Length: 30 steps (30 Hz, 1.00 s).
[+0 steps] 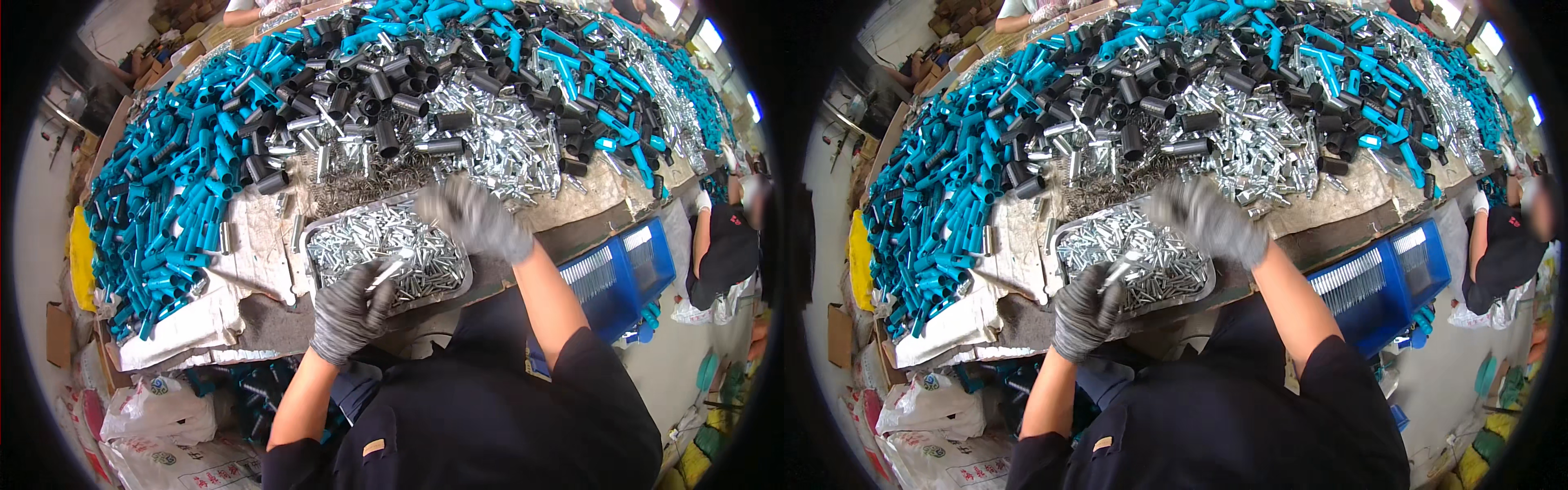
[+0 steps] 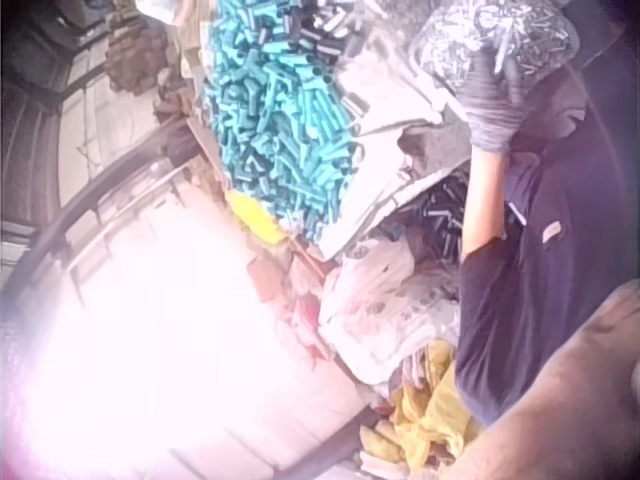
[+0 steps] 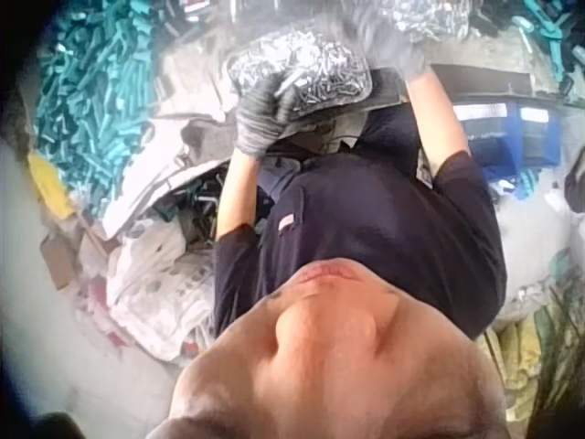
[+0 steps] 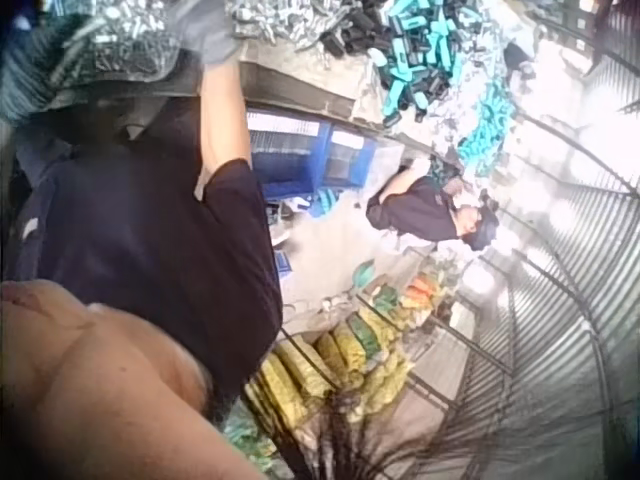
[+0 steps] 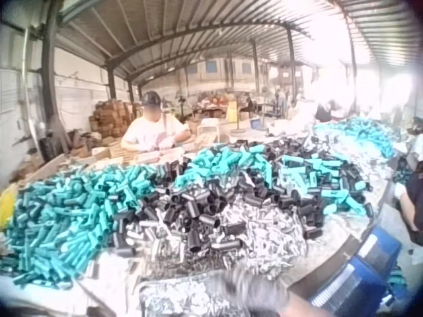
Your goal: The worker is assembling handles onto metal components at a factory workbench.
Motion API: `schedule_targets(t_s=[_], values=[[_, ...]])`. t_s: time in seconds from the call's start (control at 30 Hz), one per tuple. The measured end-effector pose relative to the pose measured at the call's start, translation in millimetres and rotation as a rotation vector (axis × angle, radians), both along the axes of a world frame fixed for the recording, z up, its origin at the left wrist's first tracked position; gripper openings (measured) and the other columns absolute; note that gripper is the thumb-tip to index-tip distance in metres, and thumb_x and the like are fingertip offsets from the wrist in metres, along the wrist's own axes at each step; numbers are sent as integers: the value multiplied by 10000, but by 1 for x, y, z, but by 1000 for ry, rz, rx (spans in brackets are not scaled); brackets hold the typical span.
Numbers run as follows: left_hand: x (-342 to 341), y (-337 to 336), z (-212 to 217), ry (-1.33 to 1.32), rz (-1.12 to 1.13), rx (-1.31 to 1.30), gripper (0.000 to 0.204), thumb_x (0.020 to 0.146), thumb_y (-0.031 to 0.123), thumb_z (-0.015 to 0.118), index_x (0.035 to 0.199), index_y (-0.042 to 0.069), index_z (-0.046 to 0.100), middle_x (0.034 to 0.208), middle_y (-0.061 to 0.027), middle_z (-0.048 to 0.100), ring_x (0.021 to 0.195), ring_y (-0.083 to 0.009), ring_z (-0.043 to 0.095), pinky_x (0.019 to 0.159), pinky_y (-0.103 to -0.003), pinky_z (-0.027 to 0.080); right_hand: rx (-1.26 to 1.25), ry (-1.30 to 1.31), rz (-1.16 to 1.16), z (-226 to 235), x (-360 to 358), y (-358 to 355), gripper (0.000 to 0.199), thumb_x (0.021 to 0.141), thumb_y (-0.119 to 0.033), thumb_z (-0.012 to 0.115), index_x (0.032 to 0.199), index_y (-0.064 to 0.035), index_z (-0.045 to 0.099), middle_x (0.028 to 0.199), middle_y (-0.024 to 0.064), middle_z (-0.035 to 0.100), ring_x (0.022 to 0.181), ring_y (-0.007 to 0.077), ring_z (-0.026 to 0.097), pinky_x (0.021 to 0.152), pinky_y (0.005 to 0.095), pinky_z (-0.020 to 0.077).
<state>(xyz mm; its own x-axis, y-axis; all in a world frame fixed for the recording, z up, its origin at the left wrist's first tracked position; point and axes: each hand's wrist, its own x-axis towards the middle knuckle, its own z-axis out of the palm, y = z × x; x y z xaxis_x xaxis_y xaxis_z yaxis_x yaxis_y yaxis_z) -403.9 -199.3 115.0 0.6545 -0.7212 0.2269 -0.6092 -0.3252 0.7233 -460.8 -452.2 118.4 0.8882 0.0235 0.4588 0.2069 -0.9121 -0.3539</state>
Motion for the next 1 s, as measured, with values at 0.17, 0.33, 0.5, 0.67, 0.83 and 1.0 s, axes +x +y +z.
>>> schedule_targets(t_s=[0.17,0.33,0.5,0.67,0.83,1.0], values=[[-2,11,-55,348,238,-427,209,917,128,618,1059,-24,605,869,-48,629,784,-121,555,706,-278,476,-88,230,-542,-9,100,-41,443,831,-350,660,1136,-34,606,1103,177,609,1000,328,605,882,416,484],[0,16,-67,490,298,-428,232,908,123,631,1076,-33,600,906,-58,630,818,-120,554,734,-272,474,-206,253,-587,-21,128,-31,267,825,-258,610,964,-30,603,930,170,619,865,342,623,774,445,509],[1,17,-70,563,277,-483,254,907,125,636,1098,-36,595,942,-56,632,836,-124,559,759,-268,473,244,93,-345,-3,105,-58,229,812,-181,668,918,-20,544,796,104,593,703,236,589,706,361,501],[1,17,-68,617,286,-471,275,913,145,634,1114,-39,593,972,-63,633,862,-123,565,770,-269,477,326,69,-341,13,96,-87,228,777,-60,728,944,-49,574,847,20,628,775,95,596,655,264,506],[-1,13,-63,519,297,-476,272,920,138,616,1123,-41,592,986,-67,629,878,-114,553,784,-270,471,724,200,-189,23,89,-92,310,774,-74,740,1061,-37,629,827,25,671,735,116,629,642,264,518],[2,14,-65,539,326,-470,269,924,133,607,1118,-51,588,976,-68,626,872,-127,547,801,-267,460,887,274,-204,29,85,-94,278,733,-144,799,965,-42,685,812,54,698,705,104,637,653,258,521]])
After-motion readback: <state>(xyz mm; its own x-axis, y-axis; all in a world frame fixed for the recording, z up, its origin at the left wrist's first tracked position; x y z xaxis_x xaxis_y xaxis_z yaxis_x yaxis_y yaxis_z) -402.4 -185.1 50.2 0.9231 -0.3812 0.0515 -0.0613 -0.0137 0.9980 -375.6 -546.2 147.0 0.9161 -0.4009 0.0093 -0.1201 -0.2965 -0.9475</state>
